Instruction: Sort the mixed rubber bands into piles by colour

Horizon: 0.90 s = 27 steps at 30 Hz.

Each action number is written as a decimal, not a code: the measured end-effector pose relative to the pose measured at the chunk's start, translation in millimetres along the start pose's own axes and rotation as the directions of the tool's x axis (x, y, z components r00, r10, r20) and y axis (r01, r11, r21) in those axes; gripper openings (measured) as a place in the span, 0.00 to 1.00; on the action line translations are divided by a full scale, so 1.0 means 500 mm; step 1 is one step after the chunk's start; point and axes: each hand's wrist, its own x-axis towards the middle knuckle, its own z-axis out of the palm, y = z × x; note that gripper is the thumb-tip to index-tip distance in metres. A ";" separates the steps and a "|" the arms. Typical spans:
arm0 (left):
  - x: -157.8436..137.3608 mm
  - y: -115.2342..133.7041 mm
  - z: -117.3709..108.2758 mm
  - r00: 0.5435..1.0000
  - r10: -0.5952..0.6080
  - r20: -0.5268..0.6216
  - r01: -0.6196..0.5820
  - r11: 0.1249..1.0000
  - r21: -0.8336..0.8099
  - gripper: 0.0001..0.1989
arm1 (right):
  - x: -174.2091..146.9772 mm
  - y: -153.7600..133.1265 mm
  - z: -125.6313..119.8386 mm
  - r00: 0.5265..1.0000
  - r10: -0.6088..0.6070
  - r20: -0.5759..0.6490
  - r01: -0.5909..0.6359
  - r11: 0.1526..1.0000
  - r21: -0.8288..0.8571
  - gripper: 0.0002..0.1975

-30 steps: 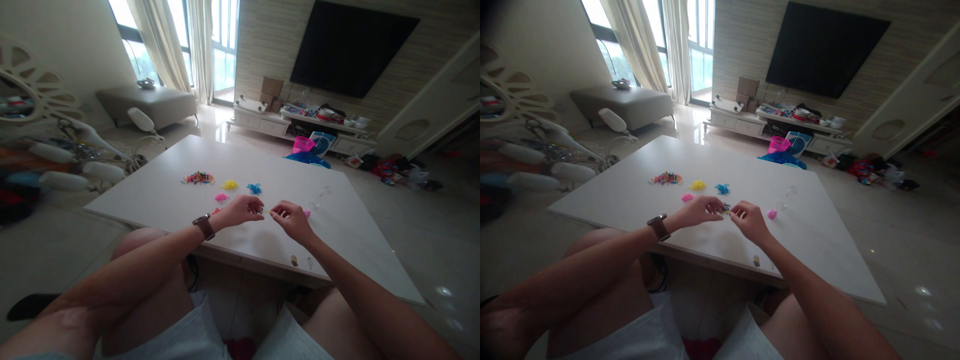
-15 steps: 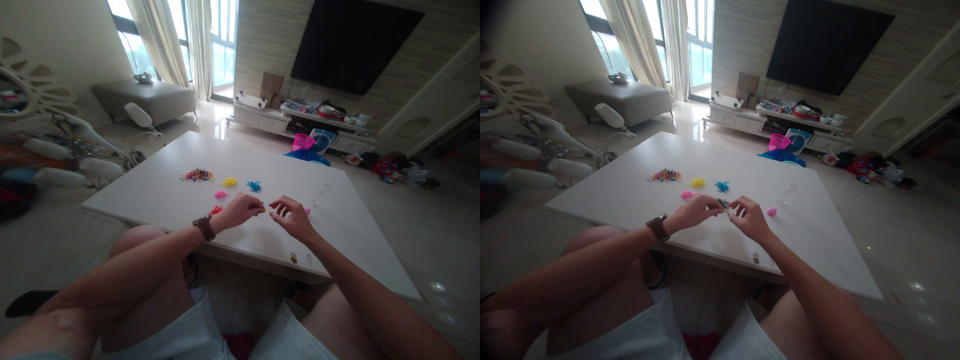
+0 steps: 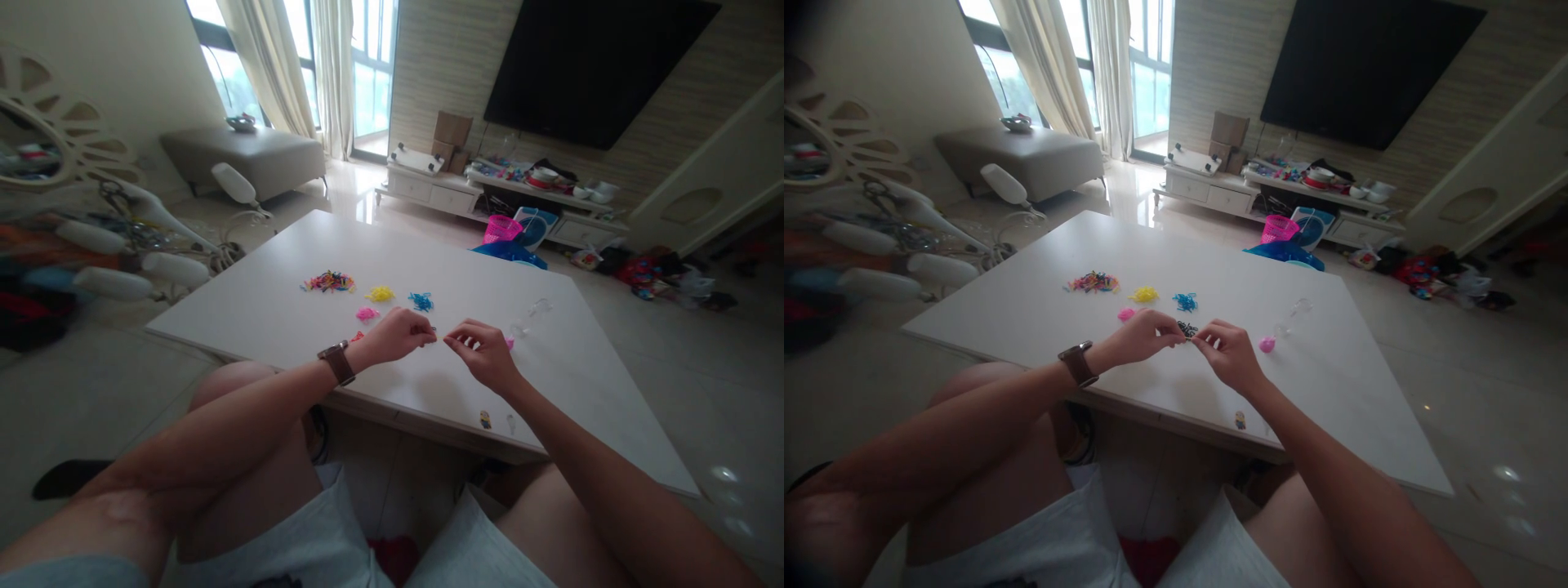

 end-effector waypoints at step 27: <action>0.090 -0.294 -0.150 0.708 -0.608 -0.359 0.619 0.779 -0.101 0.10 | -0.012 0.003 -0.019 0.999 0.020 0.025 -0.018 0.998 -0.068 0.07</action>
